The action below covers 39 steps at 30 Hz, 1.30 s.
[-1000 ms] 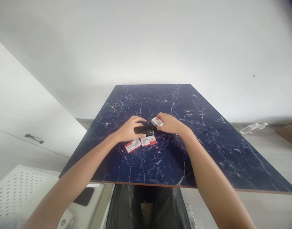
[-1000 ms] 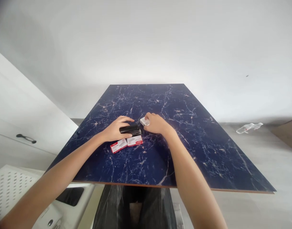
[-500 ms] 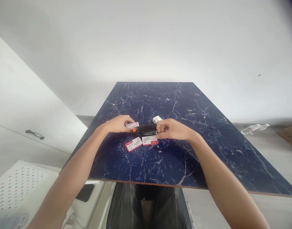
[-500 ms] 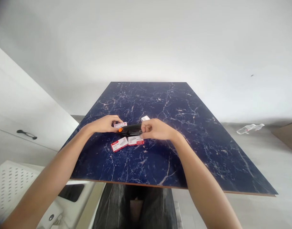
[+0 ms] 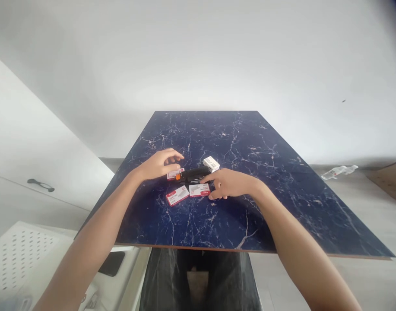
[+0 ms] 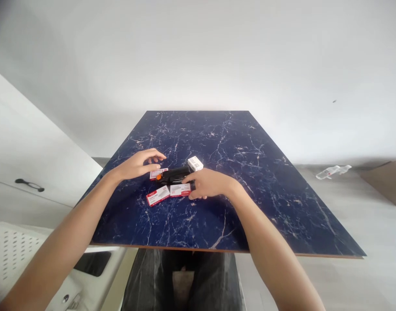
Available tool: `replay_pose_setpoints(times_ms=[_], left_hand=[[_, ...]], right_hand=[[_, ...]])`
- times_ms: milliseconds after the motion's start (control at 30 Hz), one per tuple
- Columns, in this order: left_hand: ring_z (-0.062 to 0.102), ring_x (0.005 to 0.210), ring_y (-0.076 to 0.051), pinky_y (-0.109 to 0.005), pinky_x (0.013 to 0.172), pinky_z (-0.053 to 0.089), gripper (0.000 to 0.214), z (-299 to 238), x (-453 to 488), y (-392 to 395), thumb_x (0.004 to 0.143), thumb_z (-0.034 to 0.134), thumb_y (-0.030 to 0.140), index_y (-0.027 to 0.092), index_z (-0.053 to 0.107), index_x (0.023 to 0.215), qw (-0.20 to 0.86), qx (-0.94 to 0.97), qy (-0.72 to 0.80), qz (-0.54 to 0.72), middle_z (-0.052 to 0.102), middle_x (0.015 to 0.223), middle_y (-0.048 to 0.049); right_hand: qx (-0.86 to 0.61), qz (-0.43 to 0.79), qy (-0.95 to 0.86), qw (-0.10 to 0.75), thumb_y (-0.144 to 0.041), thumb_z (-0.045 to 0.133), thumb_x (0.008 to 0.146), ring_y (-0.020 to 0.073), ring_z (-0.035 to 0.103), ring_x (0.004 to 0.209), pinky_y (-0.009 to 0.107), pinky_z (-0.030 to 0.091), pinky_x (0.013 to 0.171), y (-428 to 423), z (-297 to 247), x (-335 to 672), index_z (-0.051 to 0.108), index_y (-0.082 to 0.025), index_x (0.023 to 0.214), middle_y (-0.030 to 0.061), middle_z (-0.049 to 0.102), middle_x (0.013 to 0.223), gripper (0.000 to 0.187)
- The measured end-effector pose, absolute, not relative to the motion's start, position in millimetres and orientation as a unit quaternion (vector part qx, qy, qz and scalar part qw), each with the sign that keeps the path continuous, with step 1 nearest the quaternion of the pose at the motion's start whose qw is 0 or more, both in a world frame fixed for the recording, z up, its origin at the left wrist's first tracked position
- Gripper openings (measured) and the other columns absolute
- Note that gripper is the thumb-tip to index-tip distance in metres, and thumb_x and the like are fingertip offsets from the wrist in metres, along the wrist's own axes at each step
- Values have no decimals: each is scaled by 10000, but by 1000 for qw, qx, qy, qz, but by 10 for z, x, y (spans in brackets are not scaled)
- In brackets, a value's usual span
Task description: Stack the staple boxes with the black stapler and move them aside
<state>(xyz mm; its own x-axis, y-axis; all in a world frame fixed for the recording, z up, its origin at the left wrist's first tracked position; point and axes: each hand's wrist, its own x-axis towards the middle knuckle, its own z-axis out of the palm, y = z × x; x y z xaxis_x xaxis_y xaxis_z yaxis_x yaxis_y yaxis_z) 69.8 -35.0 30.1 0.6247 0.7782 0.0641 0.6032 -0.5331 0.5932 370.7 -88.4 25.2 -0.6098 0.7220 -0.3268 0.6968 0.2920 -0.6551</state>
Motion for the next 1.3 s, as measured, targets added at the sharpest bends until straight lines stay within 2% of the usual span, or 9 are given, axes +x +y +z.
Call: replay_pose_setpoints(times_ms=[133,233,467,633,767,933,1067,1167,1300], left_hand=[[630,946,-248,-333,784,489,417,338,797,-448,817,701,464,247,700,1173,290,884,355,91,670,1119,-79],[634,841,-217,-306,721,481,410,299,728,-383,814,708,463,263,724,1171,359,869,336,50,694,1015,-55],[634,756,-186,-291,697,487,355,325,620,-263,833,696,455,294,784,1137,453,831,319,47,748,1030,-55],[622,670,-168,-283,641,497,349,299,642,-266,822,718,441,303,793,1134,448,818,358,40,759,941,-51],[613,588,-156,-270,546,492,387,264,610,-258,799,739,449,308,790,1156,451,809,373,55,768,919,-58],[647,619,-169,-275,574,505,398,234,578,-249,816,732,441,299,776,1185,443,814,368,78,754,807,-39],[690,698,-194,-301,651,537,428,189,579,-225,813,741,443,275,761,1205,440,812,373,83,767,876,-53],[712,834,-218,-320,739,545,383,147,636,-231,846,696,435,245,760,1171,394,820,380,167,769,1055,-73],[688,926,-224,-332,803,519,312,107,773,-310,937,540,402,196,768,991,221,793,414,389,763,1046,-77]], right_hand=[[-454,347,-820,29,-371,725,784,205,674,567,300,461,563,-862,264,3772,750,-281,1123,-11,713,616,352],[-462,351,-814,25,-392,744,776,212,686,603,299,448,550,-828,314,3866,751,-282,1031,10,749,707,278],[-469,365,-795,125,-430,695,840,190,684,644,294,477,627,-728,173,3903,642,-255,1242,-2,770,809,442],[-452,321,-819,151,-375,663,871,186,684,702,284,453,649,-747,-5,3759,721,-230,1126,24,778,856,299],[-462,299,-821,152,-355,641,886,195,695,720,295,471,662,-725,1,3799,746,-240,1103,27,780,859,268],[-504,278,-814,82,-407,672,851,231,706,737,349,510,674,-688,214,4251,778,-254,968,44,785,900,220],[-527,276,-801,66,-540,673,847,221,668,649,330,459,576,-826,414,4265,755,-259,1062,54,755,818,364],[-473,309,-824,38,-562,719,808,211,651,641,313,425,566,-972,405,3930,733,-280,1169,37,742,806,458],[-461,268,-845,49,-479,748,775,199,632,632,300,393,564,-1035,303,3677,762,-234,1014,46,730,775,342]])
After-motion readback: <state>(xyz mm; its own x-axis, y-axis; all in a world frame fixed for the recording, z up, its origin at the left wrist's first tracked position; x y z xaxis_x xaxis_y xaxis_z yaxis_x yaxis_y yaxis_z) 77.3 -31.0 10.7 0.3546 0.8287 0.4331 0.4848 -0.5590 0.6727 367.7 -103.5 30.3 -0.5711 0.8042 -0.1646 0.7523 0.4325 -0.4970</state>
